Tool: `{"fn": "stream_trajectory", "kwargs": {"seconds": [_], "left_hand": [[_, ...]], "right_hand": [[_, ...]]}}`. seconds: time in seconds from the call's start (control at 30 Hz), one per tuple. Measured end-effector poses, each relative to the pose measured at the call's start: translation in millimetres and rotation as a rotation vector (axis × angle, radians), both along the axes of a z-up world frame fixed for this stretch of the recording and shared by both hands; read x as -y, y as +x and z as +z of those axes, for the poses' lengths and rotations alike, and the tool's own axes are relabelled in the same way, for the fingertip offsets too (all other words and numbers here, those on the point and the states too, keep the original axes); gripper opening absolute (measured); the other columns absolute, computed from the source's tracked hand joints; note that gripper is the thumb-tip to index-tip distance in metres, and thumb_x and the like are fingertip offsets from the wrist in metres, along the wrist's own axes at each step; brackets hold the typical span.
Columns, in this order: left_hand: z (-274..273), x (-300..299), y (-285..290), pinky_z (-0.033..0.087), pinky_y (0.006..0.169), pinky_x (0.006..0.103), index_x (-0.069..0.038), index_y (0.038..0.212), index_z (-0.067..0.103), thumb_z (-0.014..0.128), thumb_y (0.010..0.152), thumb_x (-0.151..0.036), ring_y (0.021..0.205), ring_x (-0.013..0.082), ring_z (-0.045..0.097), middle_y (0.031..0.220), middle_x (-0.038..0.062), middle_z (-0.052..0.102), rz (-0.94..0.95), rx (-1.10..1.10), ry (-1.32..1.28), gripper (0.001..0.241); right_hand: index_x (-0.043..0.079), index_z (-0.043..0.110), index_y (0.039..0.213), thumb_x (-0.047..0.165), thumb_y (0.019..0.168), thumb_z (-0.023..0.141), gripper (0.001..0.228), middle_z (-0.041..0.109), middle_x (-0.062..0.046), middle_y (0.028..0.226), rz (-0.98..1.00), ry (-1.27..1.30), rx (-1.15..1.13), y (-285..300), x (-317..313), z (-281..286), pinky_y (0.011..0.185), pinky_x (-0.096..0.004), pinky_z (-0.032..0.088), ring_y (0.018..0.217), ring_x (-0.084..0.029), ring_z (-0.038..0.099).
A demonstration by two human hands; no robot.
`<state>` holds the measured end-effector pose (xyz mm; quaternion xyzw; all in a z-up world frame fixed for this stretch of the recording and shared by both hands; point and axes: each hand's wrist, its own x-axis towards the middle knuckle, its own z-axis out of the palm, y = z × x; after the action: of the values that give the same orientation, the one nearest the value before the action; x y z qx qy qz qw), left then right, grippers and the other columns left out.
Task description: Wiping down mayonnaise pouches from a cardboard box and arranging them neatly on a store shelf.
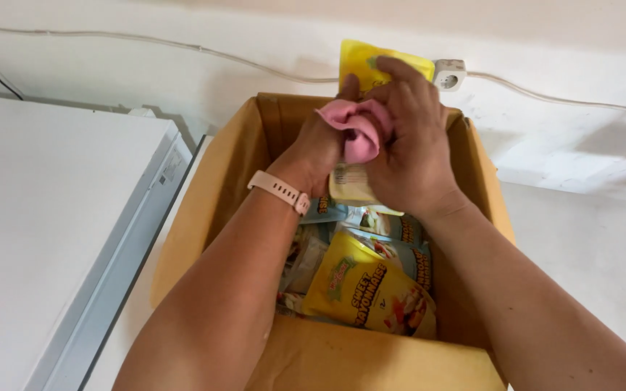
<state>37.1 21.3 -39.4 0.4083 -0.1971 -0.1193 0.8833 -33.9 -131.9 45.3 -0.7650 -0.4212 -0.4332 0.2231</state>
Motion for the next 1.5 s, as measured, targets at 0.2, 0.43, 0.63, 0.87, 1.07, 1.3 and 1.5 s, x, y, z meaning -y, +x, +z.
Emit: {"fn": "stream_trajectory", "kwargs": {"seconds": [0.2, 0.43, 0.63, 0.87, 1.07, 1.3, 1.5], "left_hand": [[24.8, 28.1, -25.4, 0.058, 0.081, 0.0342, -0.001, 0.113, 0.068, 0.042, 0.104, -0.042, 0.092, 0.0174, 0.069, 0.104, 0.012, 0.072, 0.110, -0.122, 0.473, 0.049], [21.7, 23.5, -7.9, 0.055, 0.073, 0.0348, 0.001, 0.121, 0.063, 0.038, 0.108, -0.049, 0.085, 0.0171, 0.065, 0.098, 0.011, 0.069, 0.318, -0.297, 0.239, 0.057], [34.5, -21.5, 2.6, 0.059, 0.057, 0.0387, -0.004, 0.131, 0.064, 0.028, 0.108, -0.043, 0.072, 0.0241, 0.068, 0.098, 0.015, 0.073, 0.393, 0.031, -0.203, 0.058], [8.6, 6.4, 2.7, 0.056, 0.090, 0.0403, 0.000, 0.105, 0.078, 0.048, 0.101, -0.038, 0.097, 0.0245, 0.076, 0.106, 0.015, 0.080, 0.647, 0.101, 0.662, 0.048], [67.4, -3.4, -41.4, 0.051, 0.067, 0.0468, 0.006, 0.106, 0.071, 0.049, 0.101, -0.049, 0.070, 0.0301, 0.061, 0.089, 0.022, 0.070, 0.270, -0.430, 1.114, 0.059], [-1.7, -1.6, -3.0, 0.060, 0.060, 0.0430, 0.006, 0.113, 0.066, 0.046, 0.095, -0.021, 0.068, 0.0281, 0.070, 0.101, 0.022, 0.076, 0.152, -0.457, 0.843, 0.038], [11.4, 2.2, -24.9, 0.062, 0.059, 0.0404, 0.004, 0.101, 0.069, 0.050, 0.097, -0.031, 0.070, 0.0274, 0.071, 0.091, 0.020, 0.074, 0.068, -0.442, 0.980, 0.040]], "right_hand": [[0.000, 0.059, 0.114, 0.013, 0.104, 0.065, 0.017, 0.066, -0.021, 0.118, -0.010, 0.483, -0.691, 39.0, 23.8, -31.0, 0.081, -0.039, 0.057, 0.096, -0.026, 0.067], [-0.001, 0.060, 0.120, 0.001, 0.095, 0.060, 0.025, 0.070, -0.018, 0.105, -0.003, 0.189, -0.443, -1.7, -8.9, -0.8, 0.074, -0.040, 0.056, 0.085, -0.032, 0.069], [0.002, 0.063, 0.093, -0.001, 0.090, 0.059, 0.006, 0.072, -0.012, 0.089, 0.076, 0.006, -0.468, -5.7, -9.8, -8.5, 0.082, -0.041, 0.059, 0.086, -0.029, 0.072], [0.005, 0.064, 0.108, 0.020, 0.089, 0.068, 0.025, 0.069, -0.017, 0.101, -0.178, -0.240, -0.815, 12.9, -19.2, -14.3, 0.088, -0.046, 0.053, 0.095, -0.035, 0.068], [0.003, 0.054, 0.124, 0.046, 0.079, 0.085, 0.069, 0.060, -0.025, 0.119, -0.483, -0.381, -0.951, 27.2, -7.2, -45.4, 0.100, -0.048, 0.047, 0.117, -0.044, 0.057], [0.005, 0.051, 0.136, 0.036, 0.084, 0.076, 0.066, 0.067, -0.023, 0.126, -0.583, -0.224, -1.148, 49.9, 6.1, -52.0, 0.103, -0.046, 0.052, 0.121, -0.041, 0.065], [0.011, 0.065, 0.135, 0.028, 0.076, 0.081, 0.063, 0.070, -0.019, 0.121, -0.516, -0.639, -1.362, 77.1, 15.6, -99.4, 0.091, -0.042, 0.058, 0.109, -0.036, 0.071]]}}
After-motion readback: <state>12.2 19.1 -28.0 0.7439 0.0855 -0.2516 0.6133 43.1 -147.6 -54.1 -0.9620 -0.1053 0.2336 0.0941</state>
